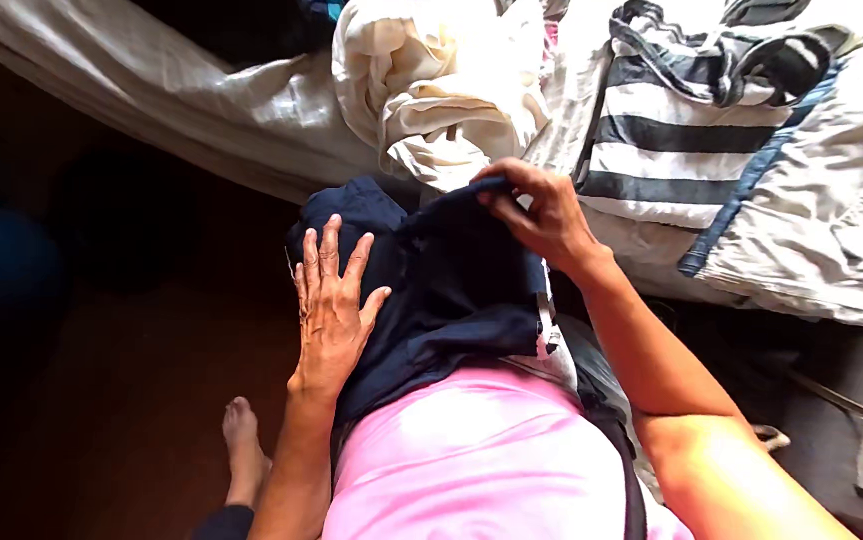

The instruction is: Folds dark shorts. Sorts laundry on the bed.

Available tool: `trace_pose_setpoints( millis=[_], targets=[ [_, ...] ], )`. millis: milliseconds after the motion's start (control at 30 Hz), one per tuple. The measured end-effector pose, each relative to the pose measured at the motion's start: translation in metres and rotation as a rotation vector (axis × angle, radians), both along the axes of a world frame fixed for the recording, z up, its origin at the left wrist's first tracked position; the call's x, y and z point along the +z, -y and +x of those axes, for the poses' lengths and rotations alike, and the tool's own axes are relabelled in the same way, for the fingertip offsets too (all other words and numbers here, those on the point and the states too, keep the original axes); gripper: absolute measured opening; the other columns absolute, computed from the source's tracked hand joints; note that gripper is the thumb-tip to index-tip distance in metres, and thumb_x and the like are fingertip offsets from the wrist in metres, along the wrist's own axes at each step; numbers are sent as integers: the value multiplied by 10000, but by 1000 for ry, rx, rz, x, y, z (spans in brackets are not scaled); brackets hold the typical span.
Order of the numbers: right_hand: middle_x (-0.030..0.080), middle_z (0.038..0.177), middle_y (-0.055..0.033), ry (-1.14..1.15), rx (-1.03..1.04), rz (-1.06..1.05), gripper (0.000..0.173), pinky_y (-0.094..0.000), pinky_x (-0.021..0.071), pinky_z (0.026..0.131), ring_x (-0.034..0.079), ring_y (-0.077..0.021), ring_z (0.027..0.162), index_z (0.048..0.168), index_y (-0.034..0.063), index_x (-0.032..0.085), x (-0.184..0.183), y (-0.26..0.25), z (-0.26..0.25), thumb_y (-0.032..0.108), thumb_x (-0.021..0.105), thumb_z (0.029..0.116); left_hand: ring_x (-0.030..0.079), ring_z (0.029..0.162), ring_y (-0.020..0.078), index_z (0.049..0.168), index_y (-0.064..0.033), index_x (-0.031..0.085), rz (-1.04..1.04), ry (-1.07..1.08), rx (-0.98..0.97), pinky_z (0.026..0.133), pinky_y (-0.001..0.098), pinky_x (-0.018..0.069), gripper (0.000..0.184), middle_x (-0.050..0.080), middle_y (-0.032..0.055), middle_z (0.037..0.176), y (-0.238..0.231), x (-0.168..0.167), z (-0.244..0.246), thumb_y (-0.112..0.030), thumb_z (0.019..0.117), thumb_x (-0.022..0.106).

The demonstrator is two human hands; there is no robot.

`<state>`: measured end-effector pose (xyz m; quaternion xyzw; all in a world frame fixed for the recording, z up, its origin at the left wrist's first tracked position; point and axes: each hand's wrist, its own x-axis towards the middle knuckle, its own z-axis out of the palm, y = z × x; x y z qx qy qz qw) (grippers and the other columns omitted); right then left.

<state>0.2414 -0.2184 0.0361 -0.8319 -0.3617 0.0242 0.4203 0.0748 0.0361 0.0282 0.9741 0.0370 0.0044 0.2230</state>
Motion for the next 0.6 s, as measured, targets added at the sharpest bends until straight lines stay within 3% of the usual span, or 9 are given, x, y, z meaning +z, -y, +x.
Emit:
trace_pose_setpoints(
  millis=[67,133,267,400,467,533,600],
  targets=[
    [715,932,-48,-121,-41,135,217,-235,539,766,657,-36,820,1095,3,703,-15,-3,16,130,556,1000,157,1555,423,1523,-180,504,-18,16,5,1198,674,198,638,237,170,1680,2,0,-2,-363,939,686],
    [657,808,44,-248,-100,236,187,-168,495,704,599,47,732,980,37,689,-26,-10,24,160,557,1026,174,1549,436,1485,-167,552,-35,79,12,1211,654,193,574,281,201,1656,7,2,-2,-370,958,660],
    [582,683,104,-339,-180,317,226,-144,449,610,539,67,619,854,77,664,-32,-19,27,159,557,1036,198,1531,468,1272,-189,729,-105,217,-36,1224,644,182,331,383,214,1600,26,10,4,-336,987,647],
    [554,639,109,-413,-199,361,286,-165,440,573,524,46,576,785,106,640,-33,-17,29,162,540,1047,177,1539,462,1216,-137,742,-44,135,-83,1221,662,140,376,372,197,1613,45,8,14,-413,1001,606],
    [565,640,102,-471,-209,378,297,-179,458,572,539,30,577,777,114,641,-34,-16,31,173,539,1050,227,1522,466,1150,-79,742,-6,113,-75,1213,656,175,395,409,209,1585,51,4,15,-417,997,607],
    [562,633,102,-503,-229,402,308,-184,454,567,536,24,573,756,125,626,-37,-14,32,173,544,1049,389,1424,458,1066,-53,754,34,130,-39,1160,617,297,367,530,214,1463,55,4,13,-390,987,630],
    [571,636,95,-521,-251,432,303,-191,463,573,546,17,581,754,123,628,-40,-13,31,174,557,1044,528,1206,440,1036,-51,759,70,136,-1,976,566,429,352,621,211,1236,56,4,11,-377,986,635]
  ],
)
